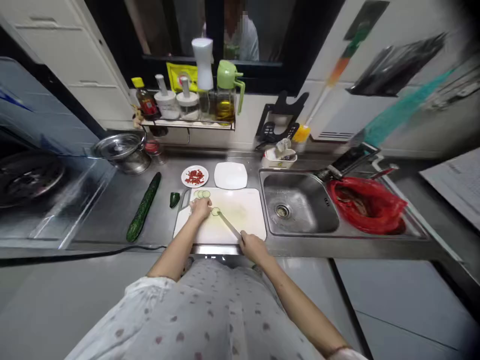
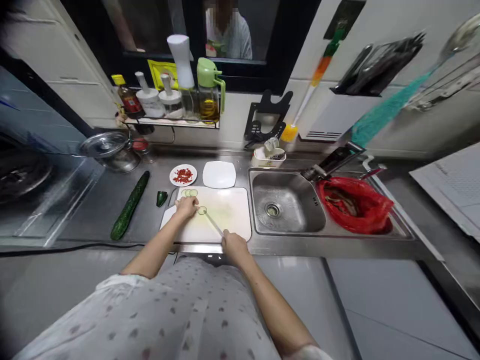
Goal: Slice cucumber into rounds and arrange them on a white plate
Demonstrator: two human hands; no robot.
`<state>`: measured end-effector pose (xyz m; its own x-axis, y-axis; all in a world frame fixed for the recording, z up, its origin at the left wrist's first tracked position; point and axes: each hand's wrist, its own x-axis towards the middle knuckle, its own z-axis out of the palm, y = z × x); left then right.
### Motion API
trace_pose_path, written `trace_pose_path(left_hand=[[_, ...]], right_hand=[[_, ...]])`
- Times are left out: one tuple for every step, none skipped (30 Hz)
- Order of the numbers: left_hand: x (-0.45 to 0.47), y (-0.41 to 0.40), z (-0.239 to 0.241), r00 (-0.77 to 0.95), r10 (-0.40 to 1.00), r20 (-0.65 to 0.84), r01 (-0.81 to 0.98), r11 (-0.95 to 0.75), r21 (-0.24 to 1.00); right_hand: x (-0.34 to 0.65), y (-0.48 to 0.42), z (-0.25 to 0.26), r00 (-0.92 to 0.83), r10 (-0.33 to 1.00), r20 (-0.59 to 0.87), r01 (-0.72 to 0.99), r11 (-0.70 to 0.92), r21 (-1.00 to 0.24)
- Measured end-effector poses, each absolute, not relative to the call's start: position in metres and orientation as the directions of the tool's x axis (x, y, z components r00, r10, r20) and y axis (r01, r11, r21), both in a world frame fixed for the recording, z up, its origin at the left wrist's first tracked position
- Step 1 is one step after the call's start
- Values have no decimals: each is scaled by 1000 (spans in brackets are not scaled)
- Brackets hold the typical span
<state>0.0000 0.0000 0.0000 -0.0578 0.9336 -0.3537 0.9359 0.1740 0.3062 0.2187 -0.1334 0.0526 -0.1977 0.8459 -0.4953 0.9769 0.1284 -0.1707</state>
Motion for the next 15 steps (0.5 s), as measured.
trace_pose_path(left_hand=[[0,1,0,-59,932,-359,936,176,305],[0,1,-1,-58,930,-363,936,177,305],[1,1,-1,-56,929,-366,936,177,305],[1,2,-1,-53,928,-368,936,174,306],[1,2,-1,-46,928,-369,936,169,308],[1,2,-1,-39,928,-370,937,163,310],[0,2,-1,-33,929,-368,937,157,312],[0,1,-1,-30,930,-367,937,153,313],[0,1,-1,-28,930,-366,938,151,313],[0,1,0,-26,930,-367,938,149,313],[0,1,0,-24,929,-368,938,148,313],[0,1,0,-24,929,-370,938,149,312],[0,1,1,-24,928,-371,938,149,313],[0,1,1,-24,928,-372,938,150,314],[0,1,1,-24,928,-373,937,150,314]], right_hand=[[218,-133,54,-196,840,-505,977,126,-170],[217,-132,54,-194,835,-515,978,123,-169],[217,-132,55,-193,829,-525,978,121,-169],[216,-132,56,-193,822,-535,978,119,-168],[215,-131,57,-192,814,-548,979,118,-168],[214,-131,58,-192,807,-558,979,117,-167],[213,-131,59,-193,803,-564,979,117,-168],[213,-130,60,-195,799,-569,978,117,-171],[212,-130,60,-195,795,-574,978,115,-173],[212,-130,60,-193,793,-578,978,111,-175],[211,-130,60,-191,791,-582,978,106,-177],[211,-130,59,-190,789,-584,978,102,-181],[211,-130,59,-191,788,-585,977,98,-187],[211,-130,59,-192,787,-586,977,94,-193],[211,-129,58,-194,786,-587,975,91,-200]])
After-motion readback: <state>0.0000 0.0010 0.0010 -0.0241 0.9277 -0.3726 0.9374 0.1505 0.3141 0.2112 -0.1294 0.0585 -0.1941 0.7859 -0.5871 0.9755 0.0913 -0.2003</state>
